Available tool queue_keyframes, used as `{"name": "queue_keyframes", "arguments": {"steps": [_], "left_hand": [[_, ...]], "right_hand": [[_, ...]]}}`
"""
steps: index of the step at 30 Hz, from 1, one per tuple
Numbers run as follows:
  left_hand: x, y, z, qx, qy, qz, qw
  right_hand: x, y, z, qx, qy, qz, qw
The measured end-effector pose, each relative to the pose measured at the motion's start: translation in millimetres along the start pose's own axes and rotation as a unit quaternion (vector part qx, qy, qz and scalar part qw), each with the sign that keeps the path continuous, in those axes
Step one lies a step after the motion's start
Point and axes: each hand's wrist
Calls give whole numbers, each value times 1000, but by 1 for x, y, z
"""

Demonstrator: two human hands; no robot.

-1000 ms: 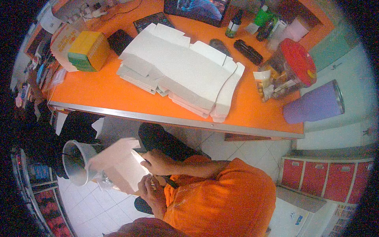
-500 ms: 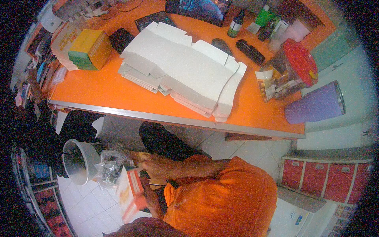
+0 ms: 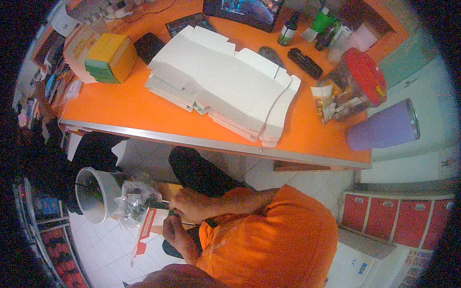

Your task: The person sits on the floor and assembles small, flat-packed cardboard boxes by folding the flaps and tucking them into slots. They repeatedly pick up a new flat box, fold it into a cube shape, and place the finished box on the counter.

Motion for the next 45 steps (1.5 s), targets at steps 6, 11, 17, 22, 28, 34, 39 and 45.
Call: {"name": "queue_keyframes", "arguments": {"steps": [6,11,17,22,28,34,39,45], "left_hand": [[6,-12,3,-7,-13,-25,1000],[3,-9,7,4,-14,-44,999],[4,-16,10,86,-26,-186,978],[7,-24,11,87,-43,-233,968],[10,-34,12,61,-17,-168,984],[8,-25,11,-9,13,-24,1000],[9,-23,8,-3,7,-49,999],[7,-51,10,13,34,-150,988]], "right_hand": [[-1,-1,-1,-26,40,72,996],[0,-2,-4,-22,61,107,992],[0,-10,-9,-44,102,153,982],[-3,-11,-12,-103,128,190,968],[-11,-7,-17,-40,141,131,981],[-2,-9,-16,-4,149,153,977],[-8,-5,-19,-30,127,142,981],[-8,-8,-14,-32,85,134,987]]}}
Point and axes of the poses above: each hand's wrist, its own z-axis towards the middle knuckle, its own x-axis out of the back of the hand, y = z × x, and after that the axes turned 11 degrees about y, right-handed
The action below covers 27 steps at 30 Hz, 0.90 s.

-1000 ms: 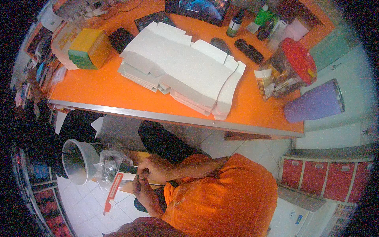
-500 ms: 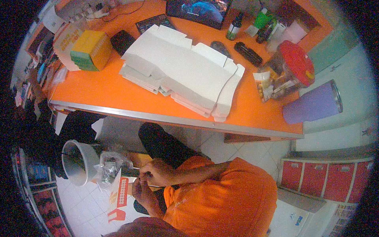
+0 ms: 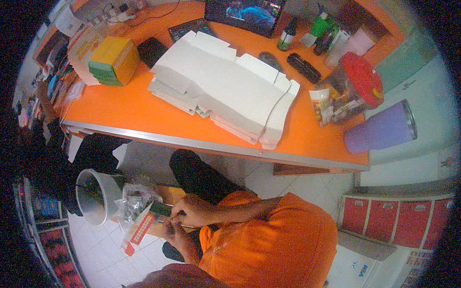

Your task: The person sits on the floor and assembles small, flat-packed cardboard boxes by folding the flaps and tucking them into slots. They repeatedly pick up a new flat box, fold it into a cube shape, and place the finished box on the counter.

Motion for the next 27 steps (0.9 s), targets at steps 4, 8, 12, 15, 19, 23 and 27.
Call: {"name": "queue_keyframes", "arguments": {"steps": [4,8,12,15,19,23,27], "left_hand": [[-1,0,-3,-29,12,69,997],[-9,12,-9,-83,34,94,992],[-20,24,-10,-84,14,81,993],[-19,18,-10,-75,28,71,994],[-13,23,-4,-73,3,136,988],[-5,14,-7,-11,-6,-5,1000],[-9,14,-8,36,22,-41,998]], "right_hand": [[-2,-1,0,24,7,-24,999],[-3,-1,1,17,3,-42,999],[-3,-5,2,17,34,-27,999],[-2,-6,3,11,55,15,998],[1,-1,1,-1,31,88,996],[-4,-4,-1,18,29,57,998],[-8,-12,1,26,59,40,997]]}}
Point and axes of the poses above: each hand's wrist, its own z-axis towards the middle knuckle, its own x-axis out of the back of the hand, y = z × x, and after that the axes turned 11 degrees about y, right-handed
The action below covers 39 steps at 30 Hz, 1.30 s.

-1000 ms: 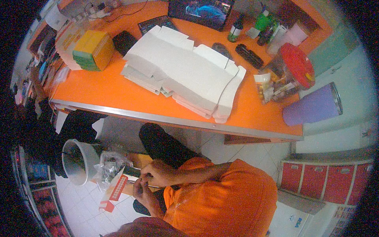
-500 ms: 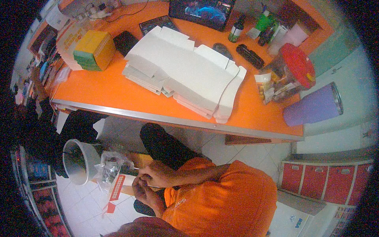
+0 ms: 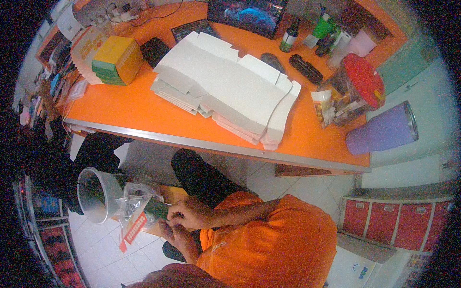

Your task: The person sits on the floor and assembles small, flat-packed cardboard boxes by folding the flaps and tucking them into slots. They repeatedly pick up a new flat box, fold it into a cube shape, and place the finished box on the counter.

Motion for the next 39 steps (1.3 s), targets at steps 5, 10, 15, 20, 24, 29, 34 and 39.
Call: {"name": "queue_keyframes", "arguments": {"steps": [5,10,15,20,24,29,34,39], "left_hand": [[8,-2,14,70,-61,-77,993],[22,-25,29,60,-78,-60,993],[-6,14,11,87,-54,-174,980],[12,20,26,45,-17,-12,999],[22,43,40,162,-42,-176,970],[34,65,52,341,-115,-372,856],[5,68,25,203,17,-318,926],[-13,63,3,-109,-22,17,994]], "right_hand": [[0,-3,4,0,6,-31,1000],[-1,11,14,48,31,-9,998],[-4,18,19,89,60,-14,994],[-6,17,14,120,-23,55,991],[17,0,12,224,-66,13,972],[12,30,-4,392,-63,-162,903],[10,34,7,375,26,-94,922],[16,12,19,253,16,-106,962]]}}
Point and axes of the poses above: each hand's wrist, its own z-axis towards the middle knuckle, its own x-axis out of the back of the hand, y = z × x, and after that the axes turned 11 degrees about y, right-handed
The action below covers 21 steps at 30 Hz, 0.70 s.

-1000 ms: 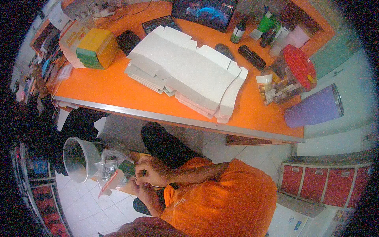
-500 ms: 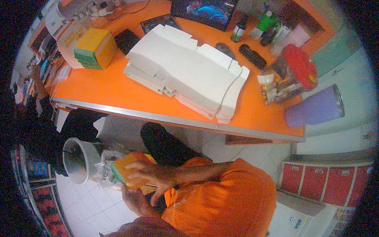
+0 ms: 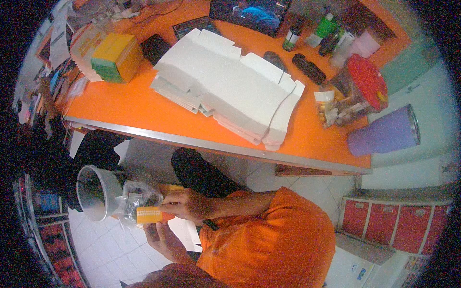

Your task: The person sits on the floor and assembles small, flat-packed cardboard boxes by folding the flaps and tucking them into slots. They repeatedly pick up a new flat box, fold it into a cube shape, and place the finished box on the counter.

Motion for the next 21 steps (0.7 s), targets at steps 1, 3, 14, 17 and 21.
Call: {"name": "queue_keyframes", "arguments": {"steps": [1,3,14,17,21], "left_hand": [[6,-1,4,-1,-3,23,1000],[9,-3,4,14,16,-2,1000],[-3,19,7,73,-8,30,997],[2,15,12,48,45,34,997],[-14,16,3,-69,80,85,991]], "right_hand": [[3,-2,2,-24,-4,-8,1000],[-2,1,-1,-68,48,-23,996],[5,-7,7,39,27,-54,997],[12,1,9,94,49,-40,994],[5,-9,9,38,42,0,998]]}}
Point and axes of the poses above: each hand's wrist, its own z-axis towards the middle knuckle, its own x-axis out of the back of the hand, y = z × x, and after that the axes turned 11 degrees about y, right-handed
